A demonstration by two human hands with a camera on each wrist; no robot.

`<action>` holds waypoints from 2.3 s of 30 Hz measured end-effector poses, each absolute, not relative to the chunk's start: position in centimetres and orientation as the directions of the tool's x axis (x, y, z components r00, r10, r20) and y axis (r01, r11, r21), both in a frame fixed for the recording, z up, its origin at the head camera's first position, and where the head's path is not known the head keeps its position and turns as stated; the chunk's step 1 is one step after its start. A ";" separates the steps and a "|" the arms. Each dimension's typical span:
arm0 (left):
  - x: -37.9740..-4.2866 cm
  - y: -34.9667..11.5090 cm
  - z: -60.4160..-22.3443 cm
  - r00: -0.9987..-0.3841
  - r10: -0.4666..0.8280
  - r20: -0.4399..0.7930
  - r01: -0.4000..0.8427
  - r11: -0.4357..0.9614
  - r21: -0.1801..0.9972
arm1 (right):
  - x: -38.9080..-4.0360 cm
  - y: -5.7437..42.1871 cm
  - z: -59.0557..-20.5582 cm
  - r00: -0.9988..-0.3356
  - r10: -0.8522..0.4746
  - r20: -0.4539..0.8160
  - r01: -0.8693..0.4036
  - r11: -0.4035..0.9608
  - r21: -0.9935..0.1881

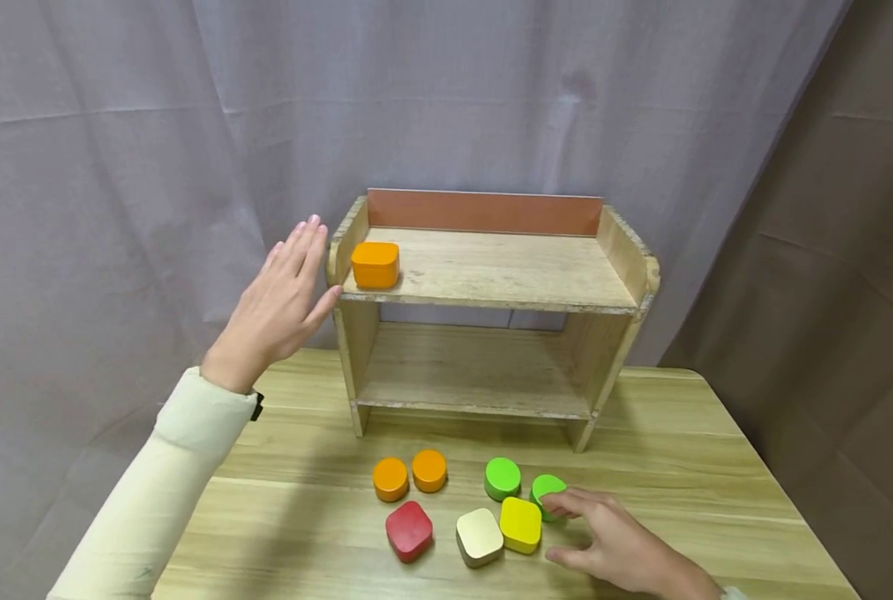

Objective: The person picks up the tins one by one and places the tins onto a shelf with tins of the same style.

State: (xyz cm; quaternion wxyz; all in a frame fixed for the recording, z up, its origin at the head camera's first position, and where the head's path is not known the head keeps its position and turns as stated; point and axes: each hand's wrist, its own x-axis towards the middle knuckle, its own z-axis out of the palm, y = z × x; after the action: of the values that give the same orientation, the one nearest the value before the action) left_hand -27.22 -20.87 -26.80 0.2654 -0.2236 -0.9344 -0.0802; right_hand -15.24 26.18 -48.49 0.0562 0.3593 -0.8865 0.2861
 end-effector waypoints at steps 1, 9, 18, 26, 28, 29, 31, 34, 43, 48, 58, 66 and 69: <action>-27.4 -20.8 -26.8 -0.758 0.380 0.530 0.461 0.887 0.024 | -15.3 26.1 -48.6 -0.737 -0.605 0.302 -0.667 0.577 -0.471; -27.9 -20.2 -27.2 -0.750 0.406 0.522 0.466 0.884 -0.017 | -15.5 25.6 -48.8 -0.754 -0.603 0.262 -0.642 0.592 -0.486; -28.2 -20.0 -27.4 -0.748 0.407 0.524 0.465 0.885 -0.022 | -15.6 24.5 -49.7 -0.734 -0.592 0.333 -0.679 0.613 -0.404; -28.4 -20.0 -27.7 -0.736 0.403 0.543 0.473 0.881 -0.012 | -15.6 23.4 -49.9 -0.811 -0.531 0.244 -0.583 0.705 -0.403; -28.4 -20.0 -27.7 -0.736 0.404 0.543 0.475 0.880 -0.011 | -15.6 23.1 -49.9 -0.824 -0.522 0.218 -0.563 0.719 -0.407; -28.4 -20.0 -27.7 -0.736 0.404 0.543 0.475 0.880 -0.011 | -15.6 23.1 -49.9 -0.828 -0.520 0.209 -0.557 0.721 -0.412; -28.4 -20.0 -27.7 -0.738 0.404 0.541 0.475 0.880 -0.009 | -15.7 22.9 -50.0 -0.832 -0.518 0.199 -0.549 0.717 -0.429; -28.4 -20.0 -27.7 -0.739 0.404 0.539 0.475 0.880 -0.007 | -15.7 22.8 -50.2 -0.834 -0.515 0.197 -0.543 0.708 -0.450; -28.2 -20.0 -27.6 -0.735 0.406 0.543 0.475 0.880 -0.015 | -15.6 23.2 -49.9 -0.834 -0.509 0.214 -0.544 0.692 -0.475; -28.2 -19.9 -27.6 -0.735 0.405 0.543 0.475 0.880 -0.014 | -15.6 23.9 -49.4 -0.810 -0.527 0.255 -0.579 0.651 -0.491; -28.2 -19.9 -27.6 -0.735 0.405 0.543 0.475 0.880 -0.014 | -15.8 24.5 -47.1 -0.790 -0.541 0.288 -0.608 0.632 -0.481; -28.2 -19.9 -27.7 -0.731 0.406 0.548 0.476 0.879 -0.016 | -16.4 24.0 -44.6 -0.768 -0.558 0.314 -0.639 0.634 -0.436; -28.2 -19.9 -27.6 -0.729 0.406 0.551 0.477 0.879 -0.017 | -16.8 23.8 -43.6 -0.756 -0.572 0.317 -0.652 0.620 -0.437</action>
State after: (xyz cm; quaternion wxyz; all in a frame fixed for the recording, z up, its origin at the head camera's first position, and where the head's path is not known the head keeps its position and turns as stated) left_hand -28.22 -19.91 -27.63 0.2810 -0.2382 -0.9275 -0.0631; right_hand -16.76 23.83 -43.60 0.0735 0.3413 -0.8969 0.2715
